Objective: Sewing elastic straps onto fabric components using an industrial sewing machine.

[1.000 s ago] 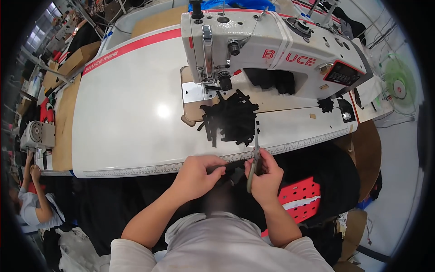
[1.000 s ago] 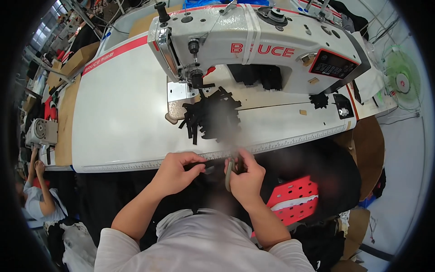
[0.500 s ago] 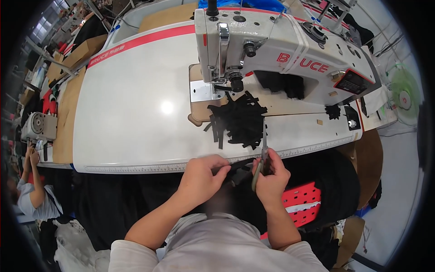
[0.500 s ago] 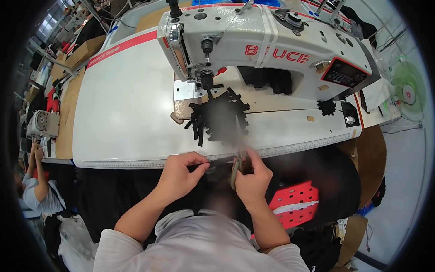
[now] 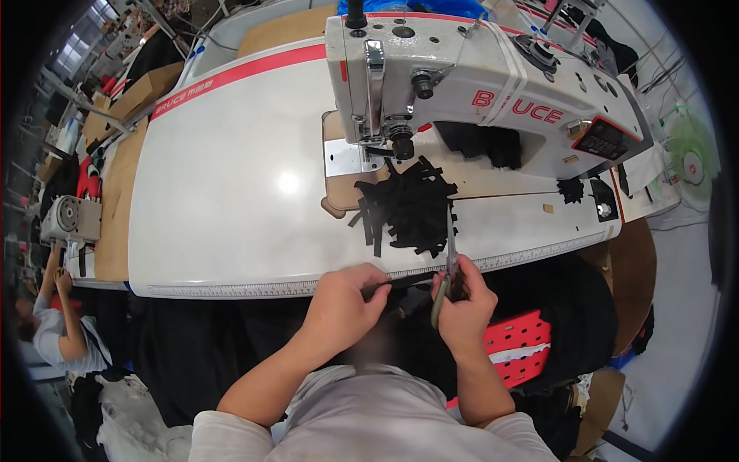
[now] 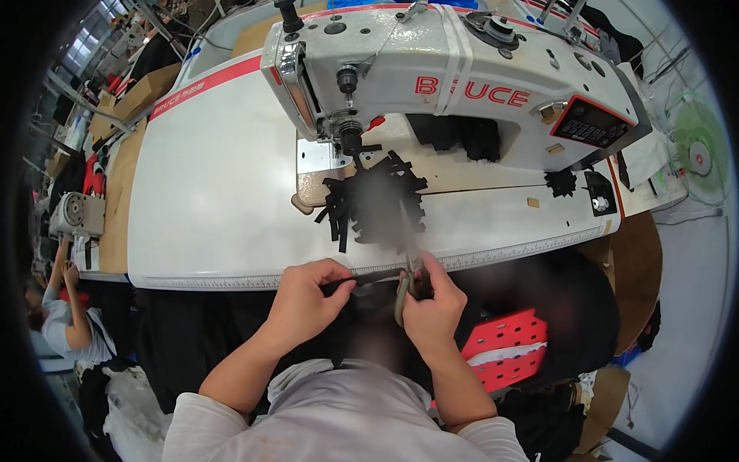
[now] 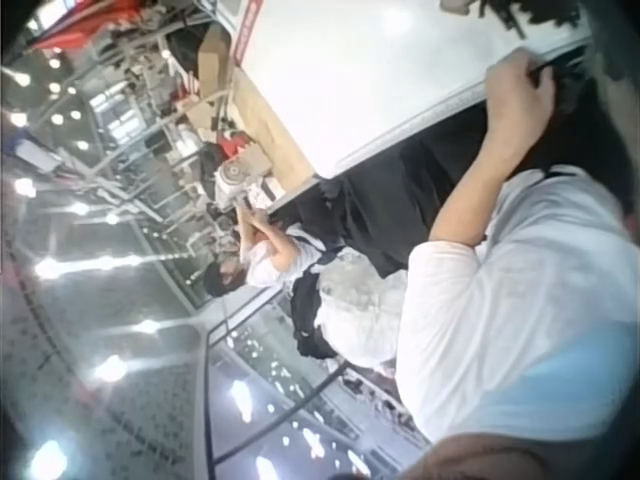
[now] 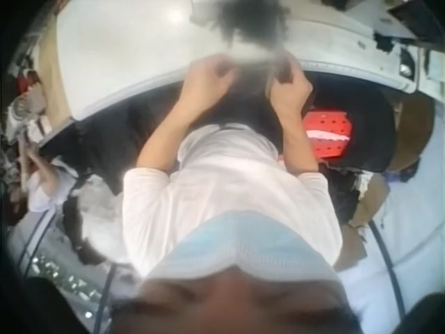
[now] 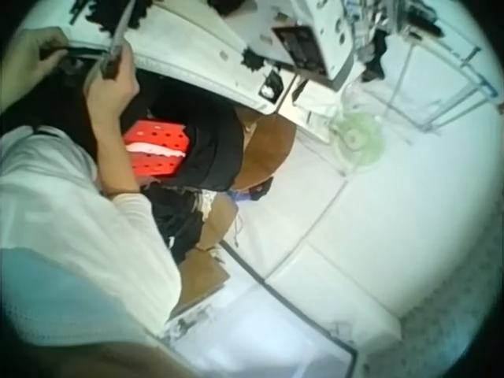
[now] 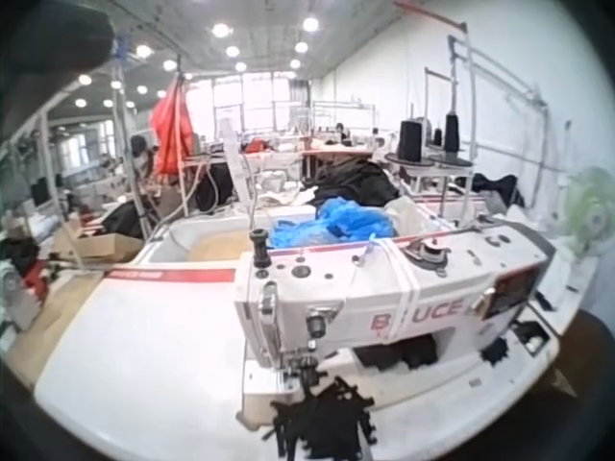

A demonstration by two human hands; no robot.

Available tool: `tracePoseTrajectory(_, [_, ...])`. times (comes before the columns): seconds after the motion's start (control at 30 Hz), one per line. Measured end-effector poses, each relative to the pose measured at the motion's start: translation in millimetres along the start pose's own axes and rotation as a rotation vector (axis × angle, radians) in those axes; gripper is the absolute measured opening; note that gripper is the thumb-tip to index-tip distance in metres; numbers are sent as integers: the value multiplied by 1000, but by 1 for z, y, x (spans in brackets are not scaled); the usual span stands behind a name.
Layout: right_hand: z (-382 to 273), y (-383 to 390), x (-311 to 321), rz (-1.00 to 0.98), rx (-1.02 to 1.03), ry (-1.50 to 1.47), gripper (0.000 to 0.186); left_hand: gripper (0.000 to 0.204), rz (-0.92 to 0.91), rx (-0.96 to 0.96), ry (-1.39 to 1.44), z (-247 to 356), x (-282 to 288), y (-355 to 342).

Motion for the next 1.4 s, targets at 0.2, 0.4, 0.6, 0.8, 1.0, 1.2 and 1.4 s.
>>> tracePoseTrajectory(0.2, [5,0,1,10,46,40,40,12,-5,18,3,1,-1,-1])
tracePoseTrajectory(0.4, [6,-2,0,7,60,34,40,12,-4,32,-13,0,-1,-2])
tracePoseTrajectory(0.6, [-2,-2,3,34,80,11,41,10,-3,7,5,4,3,-5])
tracePoseTrajectory(0.8, [-67,-17,28,286,474,-78,48,7,-71,-52,347,62,39,-52])
tracePoseTrajectory(1.0, [-54,-10,20,-209,135,-114,46,11,-84,198,501,31,41,-97])
tracePoseTrajectory(1.2, [-26,12,-1,-808,-383,-388,38,13,-96,182,638,15,44,-88])
tracePoseTrajectory(1.4, [-30,-2,-11,-791,-343,-389,38,8,-120,207,673,10,42,-81])
Point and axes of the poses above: each hand's wrist, its own y-axis away from the middle knuckle, its own x-axis out of the back of the hand, z = x × y, the point moved 4 cm from there along -y, towards the middle knuckle, and after that the axes turned 5 degrees about -x, right-handed, at the moved point
